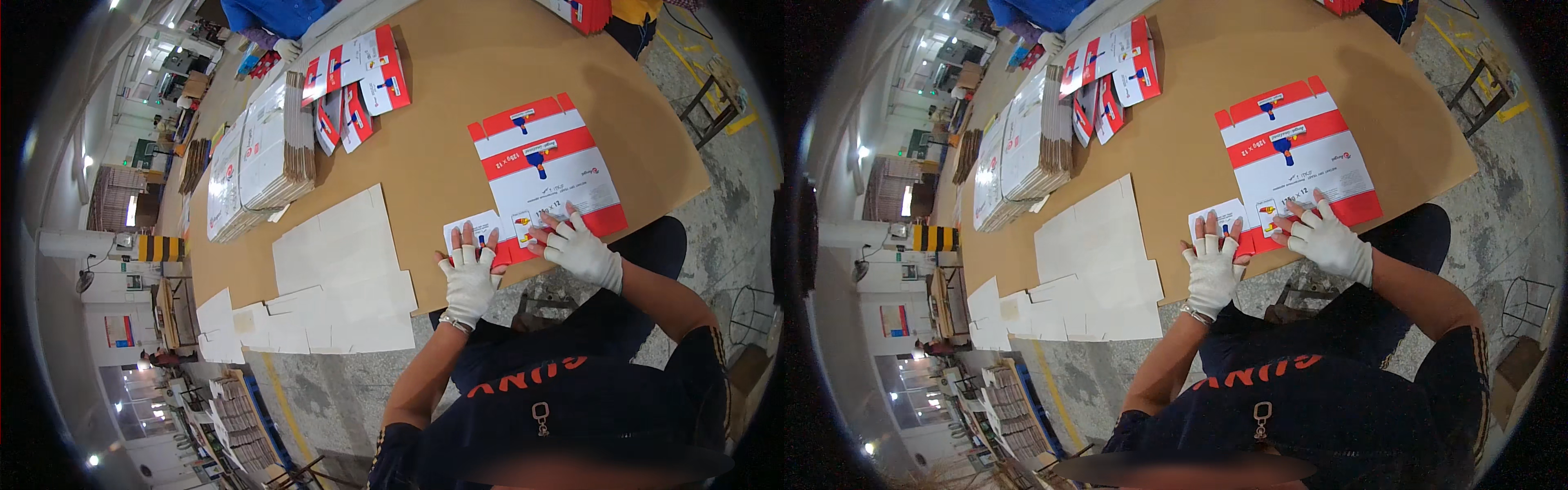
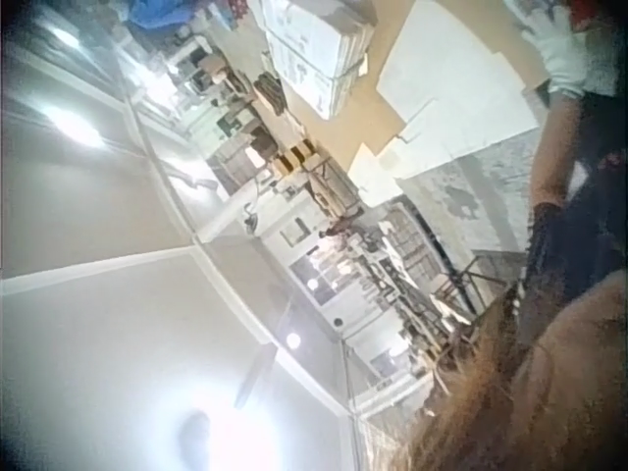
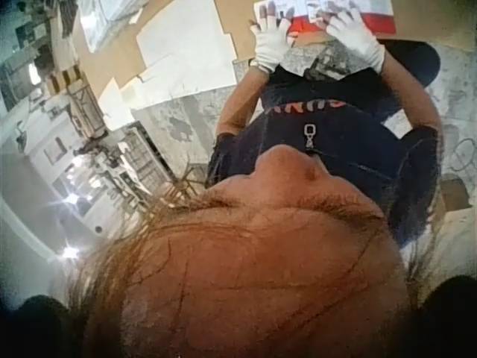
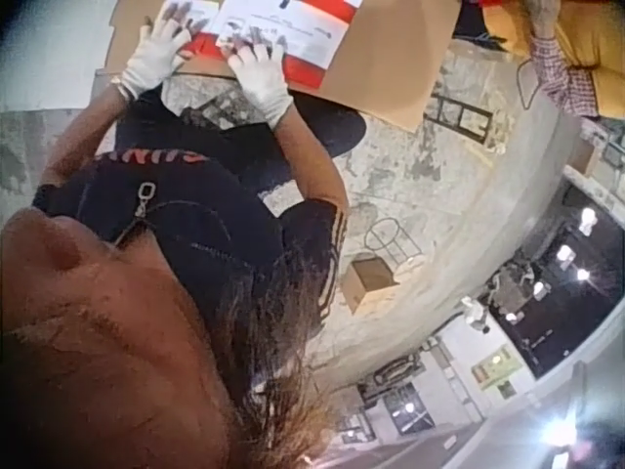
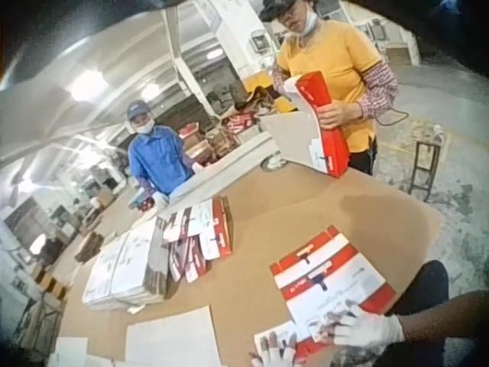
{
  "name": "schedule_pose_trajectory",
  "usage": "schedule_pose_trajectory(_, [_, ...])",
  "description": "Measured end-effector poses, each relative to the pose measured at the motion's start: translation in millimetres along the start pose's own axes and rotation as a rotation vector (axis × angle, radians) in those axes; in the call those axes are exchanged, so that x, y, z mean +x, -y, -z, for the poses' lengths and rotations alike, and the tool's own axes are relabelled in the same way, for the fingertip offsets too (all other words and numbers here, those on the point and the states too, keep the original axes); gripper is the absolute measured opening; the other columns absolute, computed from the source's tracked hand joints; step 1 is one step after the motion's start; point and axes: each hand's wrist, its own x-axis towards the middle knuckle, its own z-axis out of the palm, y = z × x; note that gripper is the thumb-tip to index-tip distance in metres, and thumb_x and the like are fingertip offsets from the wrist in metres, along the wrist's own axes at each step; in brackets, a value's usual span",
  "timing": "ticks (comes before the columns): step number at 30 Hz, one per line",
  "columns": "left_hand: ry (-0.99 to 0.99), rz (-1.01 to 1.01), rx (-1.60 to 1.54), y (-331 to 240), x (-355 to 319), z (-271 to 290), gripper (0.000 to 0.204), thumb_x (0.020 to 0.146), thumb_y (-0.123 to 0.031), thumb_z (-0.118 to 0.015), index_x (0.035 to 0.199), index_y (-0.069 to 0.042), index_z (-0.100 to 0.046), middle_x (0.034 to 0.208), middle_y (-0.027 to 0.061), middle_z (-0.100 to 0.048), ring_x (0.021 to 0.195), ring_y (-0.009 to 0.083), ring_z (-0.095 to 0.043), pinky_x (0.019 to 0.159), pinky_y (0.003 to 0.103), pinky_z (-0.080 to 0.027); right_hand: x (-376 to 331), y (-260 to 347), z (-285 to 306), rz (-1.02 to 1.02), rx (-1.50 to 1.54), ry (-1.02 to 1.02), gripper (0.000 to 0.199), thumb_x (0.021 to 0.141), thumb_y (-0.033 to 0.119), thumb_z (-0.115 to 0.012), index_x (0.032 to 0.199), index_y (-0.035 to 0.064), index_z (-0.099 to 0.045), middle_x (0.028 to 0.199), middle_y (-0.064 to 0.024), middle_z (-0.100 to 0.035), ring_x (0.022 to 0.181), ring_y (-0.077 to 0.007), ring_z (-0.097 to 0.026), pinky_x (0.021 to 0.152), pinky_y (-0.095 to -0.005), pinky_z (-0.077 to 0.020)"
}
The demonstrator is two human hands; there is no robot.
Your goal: The recorder is organizing and packing paper folders or similar products at a workbench in a paper mill or warehouse setting.
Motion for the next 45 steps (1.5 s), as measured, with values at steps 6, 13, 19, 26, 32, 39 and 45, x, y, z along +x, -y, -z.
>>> schedule_pose_trajectory(6, [-0.006, -0.006, 0.002, -1, 4, -4, 0.07, 0.083, -0.05, -0.058, 0.145, -0.024, -0.036, 0.153, 0.0214, -0.018, 0.142, 0.0407, -0.016, 0.098, 0.073, -0.019, -3, -13, 6, 0.066, 0.117, 0.031, 0.048, 0.079, 0.02, -0.058, 0.127, 0.0177, -0.056, 0.137, -0.0026, -0.05, 0.134, -0.0254, -0.038, 0.109, -0.0658, -0.0143])
schedule_pose_trajectory(13, [0.025, 0.094, -0.269, 0, 19, 8, 0.072, 0.074, -0.044, -0.07, 0.138, -0.021, -0.048, 0.153, 0.0178, -0.021, 0.141, 0.04, -0.012, 0.107, 0.063, -0.008, 3, -22, 20, 0.046, 0.328, -0.022, 0.046, 0.07, 0.016, -0.062, 0.115, 0.0141, -0.063, 0.131, -0.0035, -0.057, 0.127, -0.0249, -0.047, 0.11, -0.0614, -0.0186])
schedule_pose_trajectory(19, [0.06, 0.228, -0.335, 3, 62, 1, 0.074, 0.068, -0.047, -0.074, 0.135, -0.024, -0.051, 0.152, 0.0182, -0.021, 0.14, 0.0401, -0.014, 0.11, 0.06, -0.006, -2, -22, -4, 0.071, 0.347, -0.065, 0.049, 0.068, 0.017, -0.064, 0.117, 0.0166, -0.064, 0.13, -0.0057, -0.057, 0.126, -0.0282, -0.048, 0.109, -0.0609, -0.0202])
schedule_pose_trajectory(26, [-0.506, 0.181, -0.476, 15, 73, -20, 0.049, 0.078, -0.036, -0.069, 0.117, -0.008, -0.059, 0.12, 0.0173, -0.052, 0.104, 0.0356, -0.051, 0.09, 0.044, -0.043, -39, 39, 15, -0.376, 0.332, -0.239, 0.033, 0.079, 0.014, -0.065, 0.111, 0.0079, -0.062, 0.101, -0.011, -0.064, 0.1, -0.0279, -0.06, 0.093, -0.0444, -0.0456])
schedule_pose_trajectory(32, [0.187, 0.179, -1.402, -50, 19, -7, 0.051, 0.086, -0.023, -0.059, 0.13, 0.001, -0.046, 0.123, 0.0223, -0.05, 0.117, 0.0341, -0.047, 0.1, 0.038, -0.038, -30, 93, 37, -1.231, 1.914, -0.346, 0.047, 0.088, 0.02, -0.064, 0.129, 0.0056, -0.044, 0.113, -0.0061, -0.059, 0.103, -0.0208, -0.059, 0.086, -0.0373, -0.0502])
schedule_pose_trajectory(39, [-0.44, 0.136, -0.969, 38, 106, 28, 0.047, 0.086, -0.024, -0.06, 0.125, 0.001, -0.049, 0.135, 0.0272, -0.038, 0.125, 0.0419, -0.037, 0.106, 0.045, -0.031, -11, -18, 38, -1.083, 1.31, -0.515, 0.014, 0.089, 0.0, -0.046, 0.103, 0.0015, -0.05, 0.09, -0.0036, -0.057, 0.077, -0.0094, -0.052, 0.067, -0.0254, -0.045])
schedule_pose_trajectory(45, [-0.633, 0.399, -0.506, 166, 264, 7, 0.057, 0.082, -0.035, -0.063, 0.127, -0.001, -0.051, 0.132, 0.0277, -0.042, 0.114, 0.043, -0.043, 0.098, 0.049, -0.036, -23, -52, 1, -1.086, 1.075, -0.364, 0.025, 0.081, -0.004, -0.055, 0.105, -0.0021, -0.05, 0.095, -0.0099, -0.058, 0.088, -0.0152, -0.055, 0.076, -0.0289, -0.0466])
